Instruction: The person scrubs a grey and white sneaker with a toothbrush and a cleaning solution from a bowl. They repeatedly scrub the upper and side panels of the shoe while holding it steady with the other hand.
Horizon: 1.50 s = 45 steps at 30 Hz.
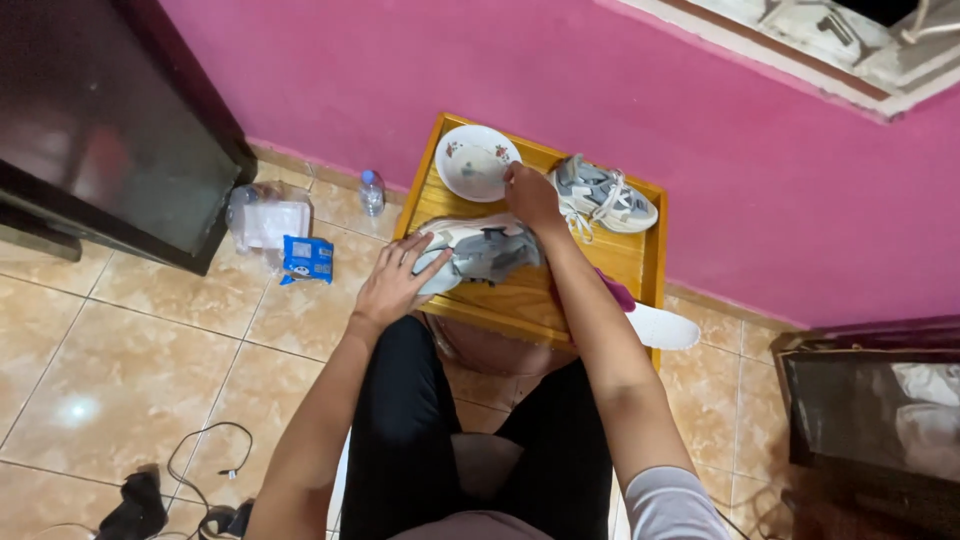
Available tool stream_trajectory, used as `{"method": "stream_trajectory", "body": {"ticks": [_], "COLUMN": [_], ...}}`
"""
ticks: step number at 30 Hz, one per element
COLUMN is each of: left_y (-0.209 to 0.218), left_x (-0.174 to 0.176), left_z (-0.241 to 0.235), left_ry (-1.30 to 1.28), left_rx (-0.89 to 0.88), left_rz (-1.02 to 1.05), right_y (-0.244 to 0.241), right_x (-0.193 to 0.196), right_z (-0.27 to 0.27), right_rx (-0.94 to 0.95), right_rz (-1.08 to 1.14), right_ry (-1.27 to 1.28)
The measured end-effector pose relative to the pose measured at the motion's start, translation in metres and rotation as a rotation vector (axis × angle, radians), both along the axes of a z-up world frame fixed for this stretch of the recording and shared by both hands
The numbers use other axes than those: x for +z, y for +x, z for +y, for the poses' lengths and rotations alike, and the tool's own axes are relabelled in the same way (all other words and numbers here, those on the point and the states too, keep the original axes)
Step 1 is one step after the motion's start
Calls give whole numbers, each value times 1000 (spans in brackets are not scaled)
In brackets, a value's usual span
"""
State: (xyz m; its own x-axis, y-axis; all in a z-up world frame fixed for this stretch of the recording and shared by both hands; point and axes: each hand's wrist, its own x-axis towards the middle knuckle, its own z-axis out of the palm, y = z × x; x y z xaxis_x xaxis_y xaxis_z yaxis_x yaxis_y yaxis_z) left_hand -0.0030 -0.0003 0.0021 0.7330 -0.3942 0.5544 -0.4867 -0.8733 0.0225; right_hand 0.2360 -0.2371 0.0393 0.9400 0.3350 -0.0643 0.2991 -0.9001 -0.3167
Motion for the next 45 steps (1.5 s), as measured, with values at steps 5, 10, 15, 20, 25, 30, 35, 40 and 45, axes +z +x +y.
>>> {"method": "stream_trajectory", "body": {"ticks": [5,10,15,20,25,30,35,40,45], "left_y": [2,3,4,3,2,2,2,4,4], "left_x": [2,1,-4,-5,0,-6,-14,-13,-15], "left_z": [1,0,-2,-4,-4,0,0,4,3], "left_ry": [2,-45,-24,-40,-5,36,28,59,100], "left_rx": [9,-18,-7,-30,-44,-72,-68,-102,-76], "left_rz": [-6,-11,-22,-38,-69,-40,-41,-44,-42], "right_y": [0,-79,-180,-243,-257,-264,-265,-267,-281], "right_x": [-2,97,176,183,135,95,62,60,94], "right_z": [9,2,-44,-93,-74,-45,-61,-49,-24], "right_rx": [-32,-128,-290,-292,-184,-40,-75,-104,-93], "right_rz": [82,146,142,209,23,210,96,184,217], "right_ry": [-57,119,217,147,-68,152,188,274,296]}}
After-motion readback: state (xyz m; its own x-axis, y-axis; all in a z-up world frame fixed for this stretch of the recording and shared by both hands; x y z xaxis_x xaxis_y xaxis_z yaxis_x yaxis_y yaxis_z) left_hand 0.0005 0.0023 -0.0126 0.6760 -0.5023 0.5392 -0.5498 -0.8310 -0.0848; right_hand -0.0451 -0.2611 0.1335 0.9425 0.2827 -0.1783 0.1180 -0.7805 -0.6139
